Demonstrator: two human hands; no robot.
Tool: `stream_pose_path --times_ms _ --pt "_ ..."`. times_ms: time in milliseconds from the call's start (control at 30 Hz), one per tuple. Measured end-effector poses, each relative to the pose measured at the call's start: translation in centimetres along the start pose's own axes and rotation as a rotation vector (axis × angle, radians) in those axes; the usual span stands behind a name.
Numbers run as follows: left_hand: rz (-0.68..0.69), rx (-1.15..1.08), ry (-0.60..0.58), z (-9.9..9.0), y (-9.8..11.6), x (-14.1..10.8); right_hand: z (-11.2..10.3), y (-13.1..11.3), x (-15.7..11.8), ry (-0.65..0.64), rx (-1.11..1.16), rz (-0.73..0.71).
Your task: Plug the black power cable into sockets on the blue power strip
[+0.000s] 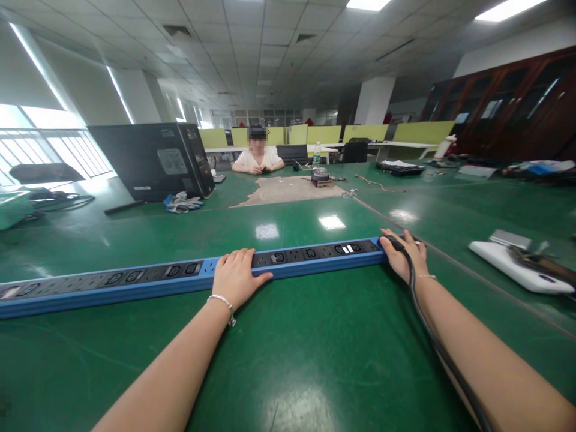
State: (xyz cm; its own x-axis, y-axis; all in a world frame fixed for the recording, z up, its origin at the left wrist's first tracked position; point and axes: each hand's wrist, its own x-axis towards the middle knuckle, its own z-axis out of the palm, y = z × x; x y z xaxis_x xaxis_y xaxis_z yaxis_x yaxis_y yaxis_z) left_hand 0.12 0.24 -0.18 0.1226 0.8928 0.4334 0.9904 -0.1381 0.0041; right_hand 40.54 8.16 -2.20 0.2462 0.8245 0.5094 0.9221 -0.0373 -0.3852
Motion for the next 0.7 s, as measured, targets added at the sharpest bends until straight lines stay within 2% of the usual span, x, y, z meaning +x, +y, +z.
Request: stream_pose_path --times_ms 167,300,467,600,633,700 --pt "-0.003 -0.005 0.009 0.1 0.0 0.0 0.3 0.0 0.0 0.022 0.007 -0.01" --pt "-0.001 0.004 0.014 0.2 -0.1 0.0 0.5 -0.1 0.1 0.132 0.079 0.008" --pt "0.009 0.006 0.028 0.2 0.0 0.1 0.2 -0.4 0.3 0.193 0.303 0.009" --pt "0.014 0.008 0.036 0.2 -0.1 0.0 -0.5 -1.4 0.3 0.409 0.595 0.111" --pt "0.014 0.008 0.036 0.2 -0.1 0.0 -0.7 -1.7 0.2 0.421 0.64 0.111" --pt "0.013 0.01 0.032 0.3 -0.1 0.0 -0.9 -2.2 0.0 0.348 0.657 0.089"
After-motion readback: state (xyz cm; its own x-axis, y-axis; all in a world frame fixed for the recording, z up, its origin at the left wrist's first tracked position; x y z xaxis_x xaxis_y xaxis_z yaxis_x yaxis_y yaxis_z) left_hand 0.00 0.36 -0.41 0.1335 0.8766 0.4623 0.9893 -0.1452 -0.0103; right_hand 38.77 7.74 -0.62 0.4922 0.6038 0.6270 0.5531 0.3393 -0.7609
